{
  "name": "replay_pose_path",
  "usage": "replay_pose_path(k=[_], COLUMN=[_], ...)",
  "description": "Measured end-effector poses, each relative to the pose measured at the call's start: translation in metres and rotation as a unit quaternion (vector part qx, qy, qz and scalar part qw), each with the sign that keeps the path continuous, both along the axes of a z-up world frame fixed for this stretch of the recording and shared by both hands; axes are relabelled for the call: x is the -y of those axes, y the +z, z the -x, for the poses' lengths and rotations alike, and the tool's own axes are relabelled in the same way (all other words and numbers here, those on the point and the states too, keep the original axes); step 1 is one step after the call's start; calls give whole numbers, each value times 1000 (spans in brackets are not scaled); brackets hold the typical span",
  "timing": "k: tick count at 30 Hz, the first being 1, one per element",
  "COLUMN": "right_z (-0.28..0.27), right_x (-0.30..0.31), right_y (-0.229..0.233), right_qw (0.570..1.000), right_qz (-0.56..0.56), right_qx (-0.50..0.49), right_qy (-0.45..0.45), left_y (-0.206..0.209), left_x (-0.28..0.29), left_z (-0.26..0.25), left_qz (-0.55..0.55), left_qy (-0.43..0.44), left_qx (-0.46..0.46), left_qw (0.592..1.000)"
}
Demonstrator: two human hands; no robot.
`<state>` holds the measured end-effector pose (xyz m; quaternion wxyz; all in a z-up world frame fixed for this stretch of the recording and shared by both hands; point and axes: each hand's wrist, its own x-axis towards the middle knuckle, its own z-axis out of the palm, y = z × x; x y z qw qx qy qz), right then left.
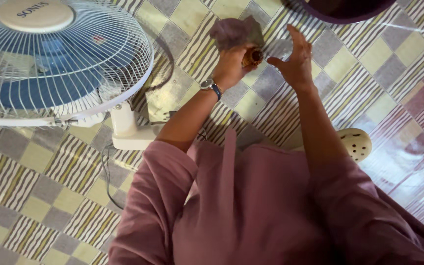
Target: The person assembles a table fan by attaching the blue blades to the motor hub, securing the front wire cage, and tightening the cage screws with a screwdriver. The person then applies lubricant from a small bottle to the fan's rear mechanism.
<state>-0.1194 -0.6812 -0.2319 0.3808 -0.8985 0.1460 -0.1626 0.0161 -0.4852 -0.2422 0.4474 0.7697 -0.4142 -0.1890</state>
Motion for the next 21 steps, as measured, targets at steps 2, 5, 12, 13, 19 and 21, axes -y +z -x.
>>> replay_pose_path(k=[2, 5, 12, 13, 19, 21], right_z=[-1, -10, -28, -32, -54, -71], right_x=[-10, -31, -32, -30, -15, -27], right_y=[30, 57, 51, 51, 88, 99], right_qw=[997, 996, 996, 995, 951, 907], right_qz=[58, 83, 20, 2, -280, -387], right_qx=[39, 0, 44, 56, 92, 105], right_qy=[18, 20, 73, 88, 98, 128], left_y=[1, 6, 12, 13, 83, 123], left_x=[2, 0, -8, -11, -53, -84], left_z=[-1, 1, 2, 2, 13, 19], left_qz=[-2, -1, 4, 20, 125, 169], left_qy=[10, 23, 50, 73, 184, 240], left_qx=[4, -2, 16, 48, -78, -88], left_qw=[1000, 1000, 999, 996, 972, 952])
